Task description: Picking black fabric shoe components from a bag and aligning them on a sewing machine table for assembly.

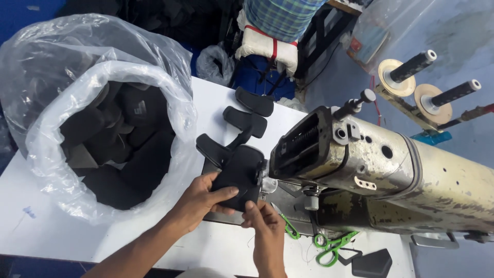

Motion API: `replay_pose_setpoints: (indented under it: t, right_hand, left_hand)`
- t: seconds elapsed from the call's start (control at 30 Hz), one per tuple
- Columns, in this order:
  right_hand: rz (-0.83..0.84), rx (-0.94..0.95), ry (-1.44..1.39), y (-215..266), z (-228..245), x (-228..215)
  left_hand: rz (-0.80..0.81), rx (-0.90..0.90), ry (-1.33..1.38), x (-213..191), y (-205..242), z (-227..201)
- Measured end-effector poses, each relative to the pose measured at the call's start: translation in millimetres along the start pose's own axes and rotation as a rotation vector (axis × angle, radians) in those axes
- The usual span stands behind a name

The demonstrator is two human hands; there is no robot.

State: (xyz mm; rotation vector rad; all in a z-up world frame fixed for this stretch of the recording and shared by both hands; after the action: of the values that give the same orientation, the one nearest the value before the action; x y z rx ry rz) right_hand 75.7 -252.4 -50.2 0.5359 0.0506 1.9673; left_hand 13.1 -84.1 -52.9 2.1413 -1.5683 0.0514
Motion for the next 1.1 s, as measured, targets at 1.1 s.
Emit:
replay_pose_setpoints:
  t: [1.1]
  right_hand:
    - [0.093, 0.242, 0.107, -6, -77, -41]
  left_hand:
    - [-0.697, -0.207, -1.274, -179, 52, 28]
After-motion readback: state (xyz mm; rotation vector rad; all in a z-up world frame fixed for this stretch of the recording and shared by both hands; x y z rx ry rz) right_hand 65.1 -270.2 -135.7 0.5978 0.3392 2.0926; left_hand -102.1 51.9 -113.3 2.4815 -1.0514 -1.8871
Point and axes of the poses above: each hand's wrist, its own y-axis away from the middle knuckle, its own x-axis out of the palm, z = x × y, the point moved 5 cm from there along -y, towards the middle knuckle, and after that the axes turned 13 degrees about -y, right-handed, at the moved point
